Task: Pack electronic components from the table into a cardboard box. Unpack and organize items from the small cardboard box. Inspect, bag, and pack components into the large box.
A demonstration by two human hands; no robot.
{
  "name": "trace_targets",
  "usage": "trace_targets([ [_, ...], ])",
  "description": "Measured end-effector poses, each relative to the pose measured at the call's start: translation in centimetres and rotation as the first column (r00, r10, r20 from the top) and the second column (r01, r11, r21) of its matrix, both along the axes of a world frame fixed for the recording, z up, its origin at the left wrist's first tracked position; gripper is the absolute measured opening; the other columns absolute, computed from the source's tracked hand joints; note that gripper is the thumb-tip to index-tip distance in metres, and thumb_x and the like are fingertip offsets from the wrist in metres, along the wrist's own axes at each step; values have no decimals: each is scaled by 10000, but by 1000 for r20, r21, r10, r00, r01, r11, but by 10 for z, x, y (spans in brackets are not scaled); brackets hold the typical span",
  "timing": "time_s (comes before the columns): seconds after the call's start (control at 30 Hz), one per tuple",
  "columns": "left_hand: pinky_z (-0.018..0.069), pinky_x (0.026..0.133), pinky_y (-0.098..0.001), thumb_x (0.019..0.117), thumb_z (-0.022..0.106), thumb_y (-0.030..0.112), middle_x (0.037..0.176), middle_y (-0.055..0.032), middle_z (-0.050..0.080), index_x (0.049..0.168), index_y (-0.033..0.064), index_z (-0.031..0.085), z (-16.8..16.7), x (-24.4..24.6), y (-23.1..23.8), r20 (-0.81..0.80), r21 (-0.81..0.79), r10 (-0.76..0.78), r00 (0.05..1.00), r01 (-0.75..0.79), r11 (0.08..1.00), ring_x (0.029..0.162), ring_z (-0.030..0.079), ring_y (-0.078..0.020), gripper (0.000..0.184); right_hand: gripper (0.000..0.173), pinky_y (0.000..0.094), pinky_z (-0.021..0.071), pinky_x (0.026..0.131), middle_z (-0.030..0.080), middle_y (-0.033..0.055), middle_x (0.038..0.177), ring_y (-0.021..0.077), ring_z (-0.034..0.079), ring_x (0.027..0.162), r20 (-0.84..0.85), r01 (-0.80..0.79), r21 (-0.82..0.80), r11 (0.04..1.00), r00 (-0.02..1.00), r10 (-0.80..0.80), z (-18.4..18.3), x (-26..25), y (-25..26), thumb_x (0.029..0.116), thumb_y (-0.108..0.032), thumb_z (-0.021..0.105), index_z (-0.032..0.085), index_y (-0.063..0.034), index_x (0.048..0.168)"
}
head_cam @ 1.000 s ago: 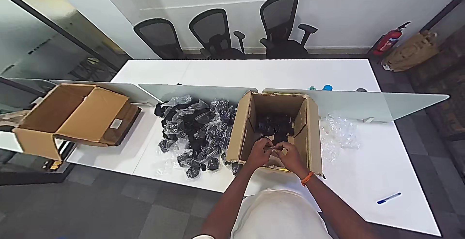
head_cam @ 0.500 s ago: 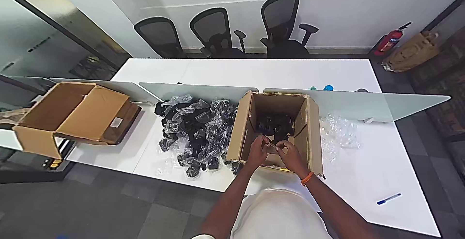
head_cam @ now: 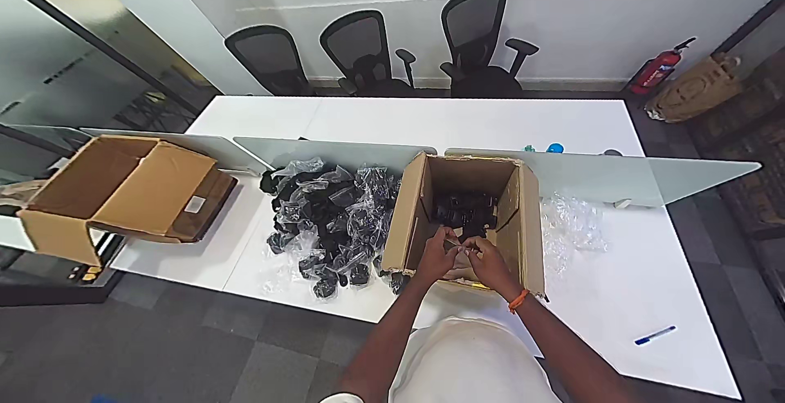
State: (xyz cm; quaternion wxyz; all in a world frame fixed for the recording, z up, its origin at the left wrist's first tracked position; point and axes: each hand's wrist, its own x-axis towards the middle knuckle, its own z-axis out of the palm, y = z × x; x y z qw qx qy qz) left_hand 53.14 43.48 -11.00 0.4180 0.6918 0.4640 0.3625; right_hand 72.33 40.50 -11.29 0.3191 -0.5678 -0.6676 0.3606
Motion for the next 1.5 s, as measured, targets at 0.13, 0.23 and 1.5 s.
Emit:
trace_targets([
  [0.13, 602, 865, -370, 893, 727, 93, 1006, -58, 730, 1161, 27, 576, 2, 0, -1, -21, -53, -12, 1000, 11, 999, 927, 719, -148, 315, 216, 445, 473, 1010, 698, -13, 1051, 147, 637, 1027, 132, -39, 16, 999, 991, 36, 2, 0, -2, 990, -201, 562, 689, -158, 1159],
  [0.23, 596, 852, -380, 890, 695, 47, 998, -69, 713, 1127, 17, 560, 1, -1, -2, 0, -34, -23, 1000, 23, 999, 921, 707, -162, 275, 210, 444, 470, 1013, 696, -22, 1057, 141, 631, 1039, 146, -41, 24, 999, 989, 37, 2, 0, -2, 996, -237, 571, 690, -167, 1155],
  [1.5, 619, 789, -347, 826, 805, 30, 915, -97, 733, 1000, -12, 646, -4, -7, 4, 289, -183, 135, 948, -84, 980, 834, 720, -177, 240, 211, 326, 573, 956, 707, 65, 1125, 138, 675, 1058, -274, 229, 107, 968, 942, -193, 1, 17, 0, 963, -156, 654, 724, -60, 1138],
])
